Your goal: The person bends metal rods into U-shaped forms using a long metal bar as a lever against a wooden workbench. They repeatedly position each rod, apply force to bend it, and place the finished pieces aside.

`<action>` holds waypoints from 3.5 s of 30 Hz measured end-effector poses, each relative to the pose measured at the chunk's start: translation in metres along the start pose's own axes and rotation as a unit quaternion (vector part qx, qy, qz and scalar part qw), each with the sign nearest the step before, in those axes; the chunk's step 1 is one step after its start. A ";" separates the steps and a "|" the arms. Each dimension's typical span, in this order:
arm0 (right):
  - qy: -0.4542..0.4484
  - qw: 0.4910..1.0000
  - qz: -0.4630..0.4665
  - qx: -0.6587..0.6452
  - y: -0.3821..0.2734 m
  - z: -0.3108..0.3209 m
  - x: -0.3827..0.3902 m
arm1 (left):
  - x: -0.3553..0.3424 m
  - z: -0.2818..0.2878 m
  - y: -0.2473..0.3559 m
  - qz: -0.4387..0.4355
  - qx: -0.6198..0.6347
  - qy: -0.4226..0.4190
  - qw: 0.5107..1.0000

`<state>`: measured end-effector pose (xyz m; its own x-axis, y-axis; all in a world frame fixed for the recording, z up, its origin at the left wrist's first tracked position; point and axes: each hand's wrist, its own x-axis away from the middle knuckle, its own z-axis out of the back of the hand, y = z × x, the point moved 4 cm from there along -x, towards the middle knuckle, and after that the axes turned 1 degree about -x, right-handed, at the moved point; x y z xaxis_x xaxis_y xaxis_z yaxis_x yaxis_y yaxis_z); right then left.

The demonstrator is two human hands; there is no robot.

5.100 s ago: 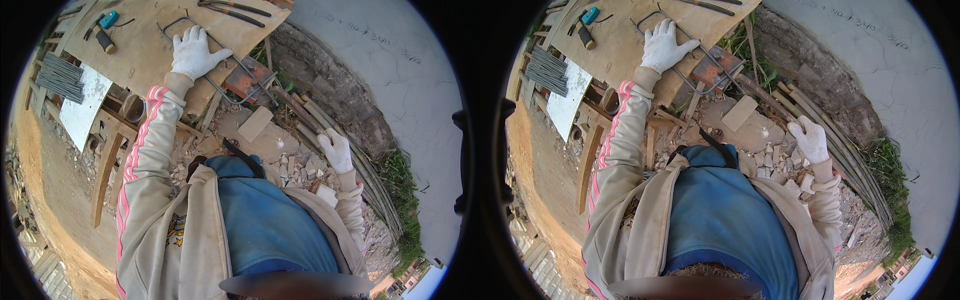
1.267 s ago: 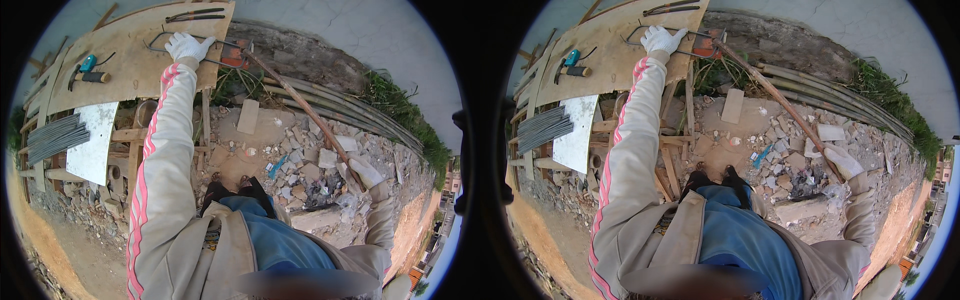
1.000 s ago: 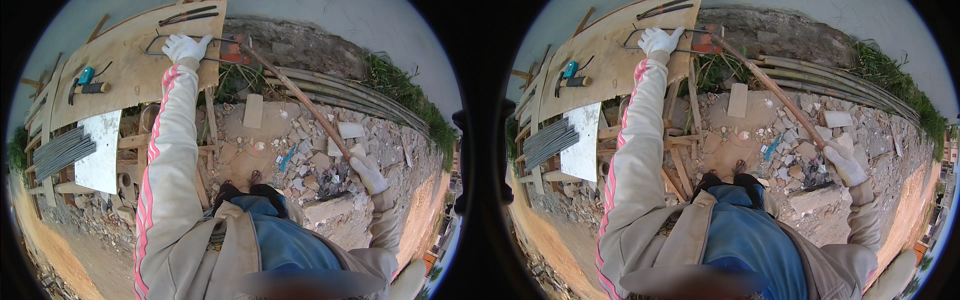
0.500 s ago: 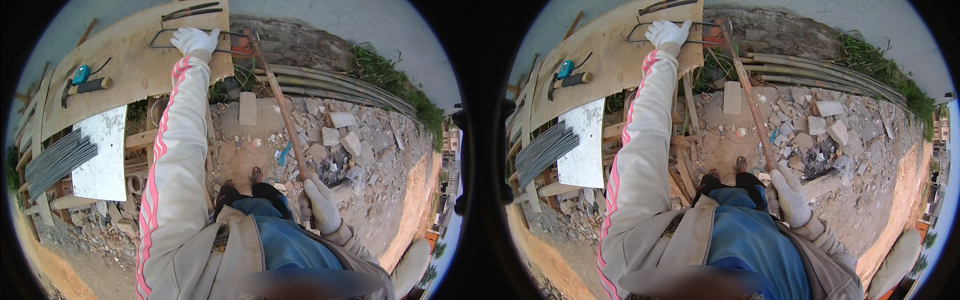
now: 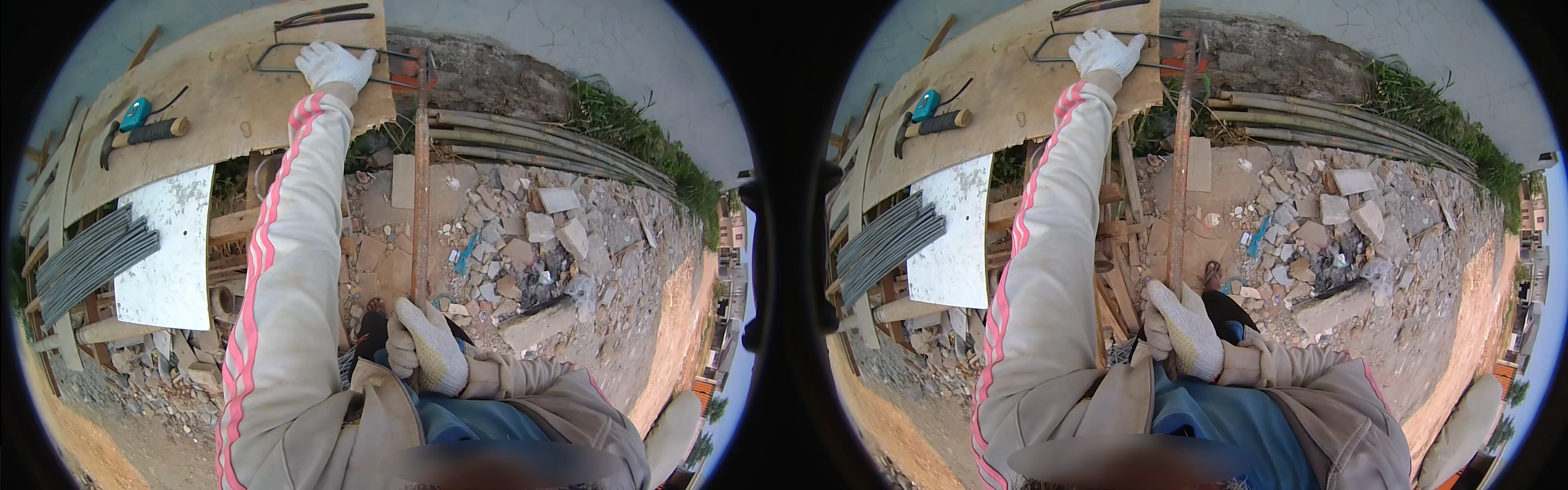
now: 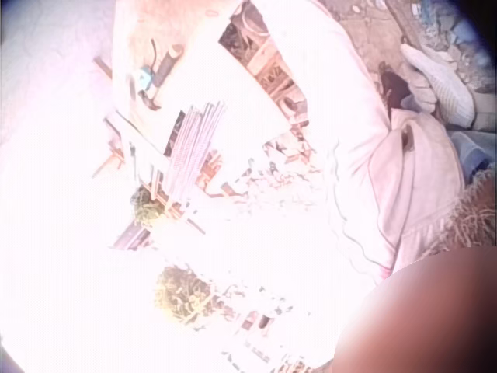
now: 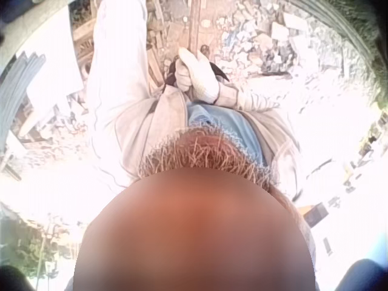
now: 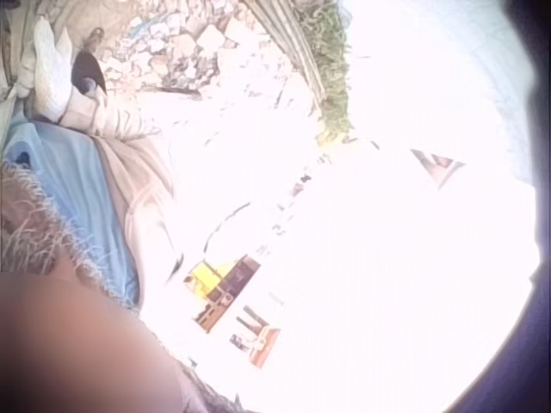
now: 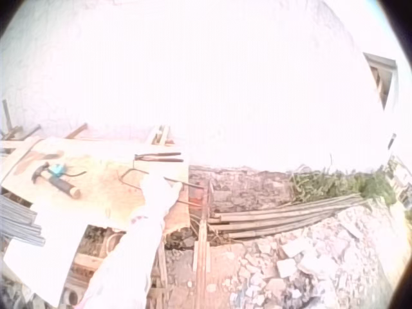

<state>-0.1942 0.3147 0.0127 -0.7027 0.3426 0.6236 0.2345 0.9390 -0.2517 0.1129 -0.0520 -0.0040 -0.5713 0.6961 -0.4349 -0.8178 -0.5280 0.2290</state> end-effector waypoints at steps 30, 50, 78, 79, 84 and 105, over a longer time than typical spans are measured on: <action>0.133 0.799 0.420 0.410 -0.293 0.147 0.156 | 0.010 0.034 -0.066 0.307 -0.063 0.048 0.948; 0.115 0.726 0.388 0.557 -0.440 0.073 -0.112 | 0.001 0.044 -0.076 0.384 0.093 0.147 0.907; -0.109 0.786 0.301 0.528 -0.503 -0.045 -0.205 | 0.047 0.231 0.045 -0.162 0.773 0.283 0.544; -0.125 0.787 0.295 0.527 -0.498 -0.040 -0.208 | 0.070 0.222 0.045 -0.089 0.771 0.332 0.537; -0.133 0.779 0.243 0.563 -0.493 -0.021 -0.221 | 0.180 0.189 0.064 0.096 0.704 0.427 0.560; -0.151 0.707 0.272 0.634 -0.479 -0.005 -0.241 | 0.297 0.108 0.042 0.569 0.458 0.250 0.635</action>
<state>-0.1340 -0.2179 -0.0138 -0.8970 0.4403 0.0396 -0.1309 -0.1791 -0.9751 -0.0986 0.1857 -0.0295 -0.9229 -0.2457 0.2964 0.2763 0.1134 0.9543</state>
